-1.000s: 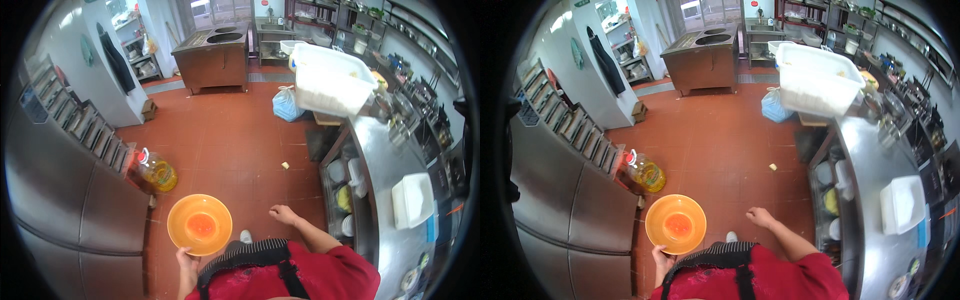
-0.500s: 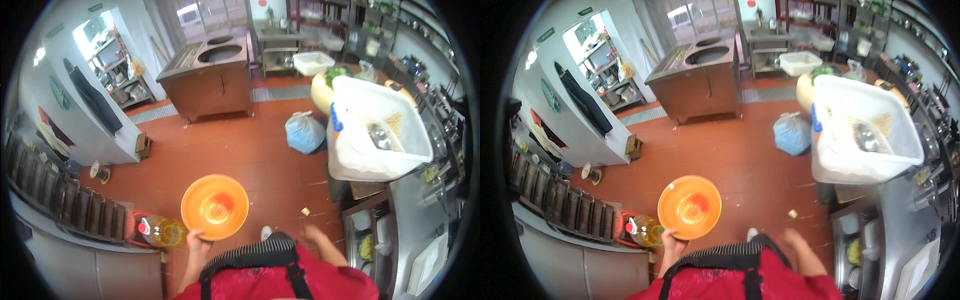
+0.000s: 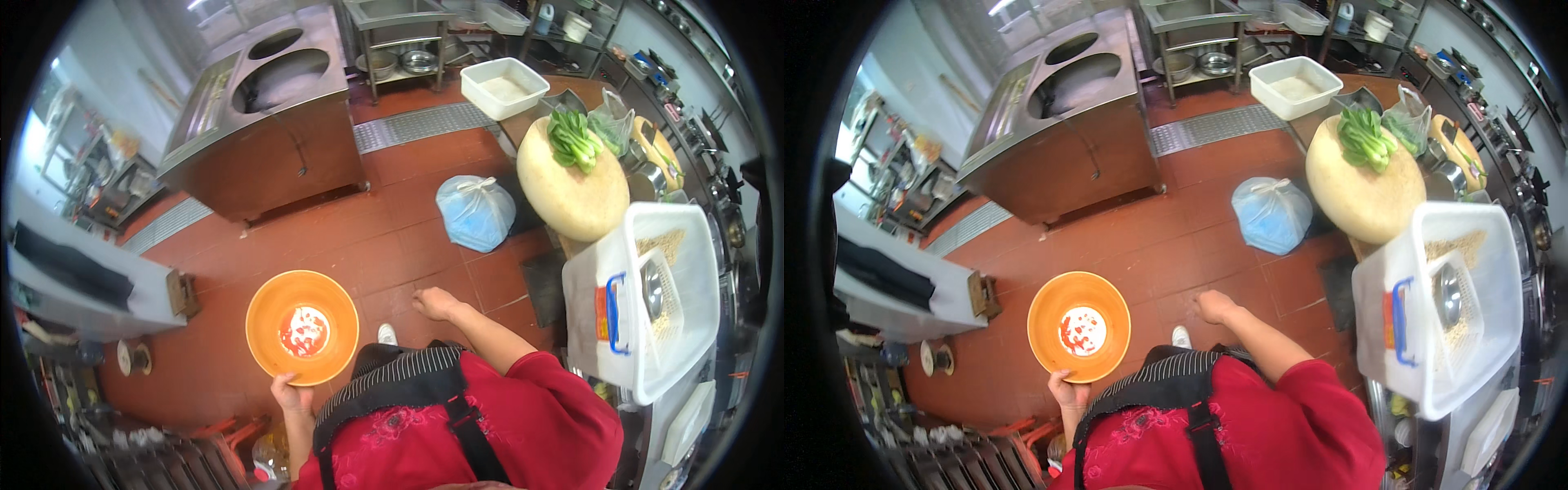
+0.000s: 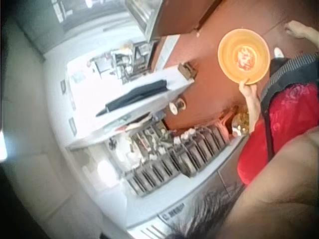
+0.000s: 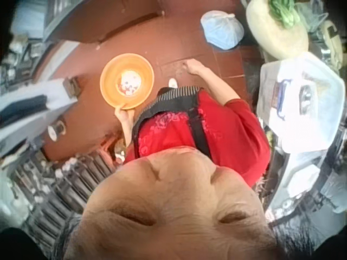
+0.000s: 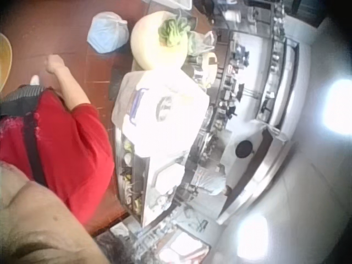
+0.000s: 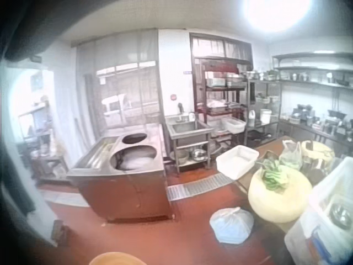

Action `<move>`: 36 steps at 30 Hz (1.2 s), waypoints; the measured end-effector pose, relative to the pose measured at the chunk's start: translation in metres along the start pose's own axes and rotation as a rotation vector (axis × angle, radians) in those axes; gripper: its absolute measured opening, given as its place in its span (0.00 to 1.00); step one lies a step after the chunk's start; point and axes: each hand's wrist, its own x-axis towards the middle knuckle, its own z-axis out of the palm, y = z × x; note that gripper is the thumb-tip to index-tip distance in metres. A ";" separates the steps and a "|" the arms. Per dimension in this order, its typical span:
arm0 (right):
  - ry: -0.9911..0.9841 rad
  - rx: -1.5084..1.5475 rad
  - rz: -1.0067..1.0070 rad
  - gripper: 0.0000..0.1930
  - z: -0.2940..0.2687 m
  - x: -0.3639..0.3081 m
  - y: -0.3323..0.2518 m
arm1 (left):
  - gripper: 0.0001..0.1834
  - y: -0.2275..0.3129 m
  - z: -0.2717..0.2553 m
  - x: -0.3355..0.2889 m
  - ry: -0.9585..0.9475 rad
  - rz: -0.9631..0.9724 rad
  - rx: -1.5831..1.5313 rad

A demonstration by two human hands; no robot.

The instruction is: The person washes and rinses containers and bowls, then chops bok choy on a cutting board using a cleaver. The chopped vegetables are transferred into a plastic container. The person also handles tomatoes and other kitchen items during the process.

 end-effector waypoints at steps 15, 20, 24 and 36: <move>0.482 0.621 0.115 0.17 -0.331 0.228 0.138 | 0.34 -0.067 0.331 0.445 -0.198 -0.183 0.049; 0.575 0.612 0.003 0.16 -0.459 0.315 0.151 | 0.34 -0.094 0.461 0.571 -0.231 -0.289 -0.020; 0.510 0.537 -0.031 0.16 -0.540 0.387 0.165 | 0.34 -0.121 0.525 0.673 -0.291 -0.237 -0.063; 0.397 -0.043 0.215 0.13 -0.790 0.656 0.310 | 0.31 -0.172 0.682 1.019 -0.278 -0.268 0.057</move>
